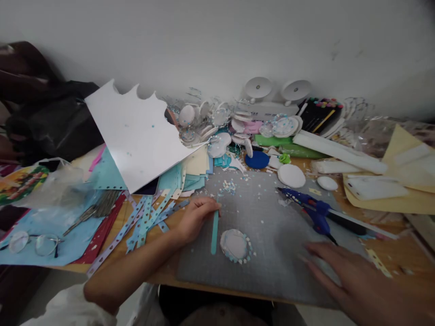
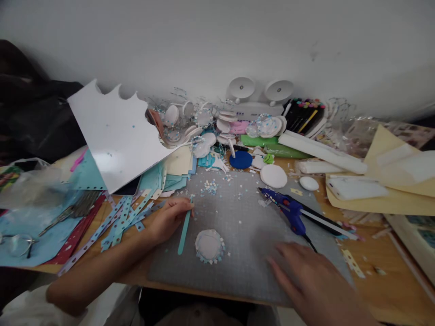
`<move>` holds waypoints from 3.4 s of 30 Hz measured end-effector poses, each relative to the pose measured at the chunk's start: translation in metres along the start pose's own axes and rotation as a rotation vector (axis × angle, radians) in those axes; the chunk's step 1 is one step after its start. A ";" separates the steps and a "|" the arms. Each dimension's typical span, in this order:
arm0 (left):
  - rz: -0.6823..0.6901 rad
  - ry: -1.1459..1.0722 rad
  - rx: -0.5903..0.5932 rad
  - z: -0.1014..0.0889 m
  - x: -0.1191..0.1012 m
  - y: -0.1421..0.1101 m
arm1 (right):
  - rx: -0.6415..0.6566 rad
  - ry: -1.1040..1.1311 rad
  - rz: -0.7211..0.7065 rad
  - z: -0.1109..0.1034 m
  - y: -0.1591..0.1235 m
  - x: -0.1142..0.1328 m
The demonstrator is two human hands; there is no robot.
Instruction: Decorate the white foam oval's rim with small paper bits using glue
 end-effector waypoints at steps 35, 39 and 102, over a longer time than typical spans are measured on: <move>0.045 0.775 0.496 0.025 -0.002 -0.011 | -0.245 1.103 0.442 0.085 0.091 0.013; -0.022 0.692 0.538 0.026 -0.002 -0.010 | -0.161 1.175 0.449 0.087 0.092 0.021; -0.245 0.059 0.315 0.013 0.000 -0.003 | -0.165 1.419 0.513 0.098 0.082 0.021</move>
Point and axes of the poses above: each hand's wrist, its own y-axis towards the middle knuckle, its own z-axis out of the palm, x = y × z, the point moved 6 cm from there along y, towards the middle knuckle, and after that the axes turned 3 degrees about -x, right-handed, at the moved point
